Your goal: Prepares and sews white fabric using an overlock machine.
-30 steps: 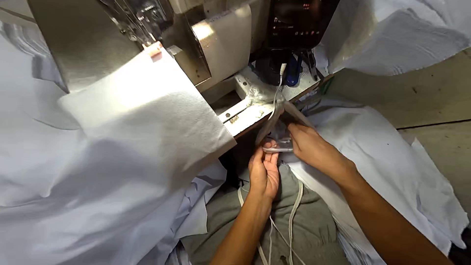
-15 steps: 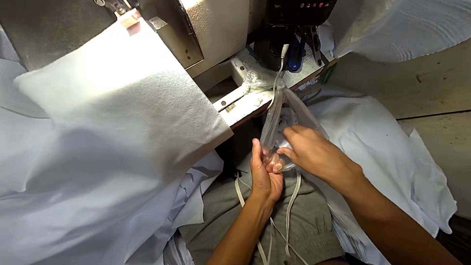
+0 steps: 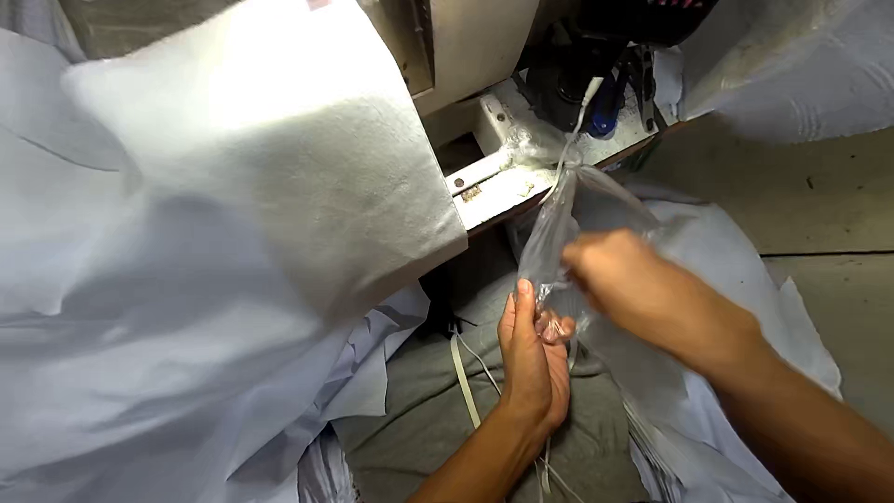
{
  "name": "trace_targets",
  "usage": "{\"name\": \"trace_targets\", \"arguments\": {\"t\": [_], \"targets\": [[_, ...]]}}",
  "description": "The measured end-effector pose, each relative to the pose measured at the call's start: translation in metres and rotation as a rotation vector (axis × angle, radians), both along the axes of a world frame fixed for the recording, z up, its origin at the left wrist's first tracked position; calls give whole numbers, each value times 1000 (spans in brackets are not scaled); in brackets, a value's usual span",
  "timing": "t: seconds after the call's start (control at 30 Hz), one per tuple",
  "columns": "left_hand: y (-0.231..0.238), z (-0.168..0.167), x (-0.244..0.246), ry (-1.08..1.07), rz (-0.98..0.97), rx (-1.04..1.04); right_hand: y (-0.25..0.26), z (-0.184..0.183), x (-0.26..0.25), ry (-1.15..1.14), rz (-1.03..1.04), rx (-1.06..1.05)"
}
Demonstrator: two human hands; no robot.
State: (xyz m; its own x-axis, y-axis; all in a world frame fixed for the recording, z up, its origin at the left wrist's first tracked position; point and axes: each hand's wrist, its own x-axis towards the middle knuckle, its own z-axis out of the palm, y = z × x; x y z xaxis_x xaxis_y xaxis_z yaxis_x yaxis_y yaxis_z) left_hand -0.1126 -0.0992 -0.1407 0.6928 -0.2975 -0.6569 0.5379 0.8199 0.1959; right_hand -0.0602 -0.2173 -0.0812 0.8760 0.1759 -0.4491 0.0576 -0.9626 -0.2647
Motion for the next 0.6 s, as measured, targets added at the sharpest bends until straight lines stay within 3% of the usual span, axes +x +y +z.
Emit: {"name": "trace_targets", "arguments": {"t": [0.1,0.17,0.27,0.37,0.47,0.6], "targets": [[-9,6,0,-27,-64,70,16,-29,9,384,-66,-144],[-11,10,-1,-12,-81,106,15,-46,12,416,-169,-201],[-10,14,0,-8,-105,123,10,-54,5,266,-149,-136],[-7,22,3,-82,-127,95,0,-25,12,87,-192,-26],[-1,38,7,-164,-123,65,-9,-10,13,-321,-118,92],[4,39,13,-180,-120,92,-9,-3,8,-353,-109,97]]}}
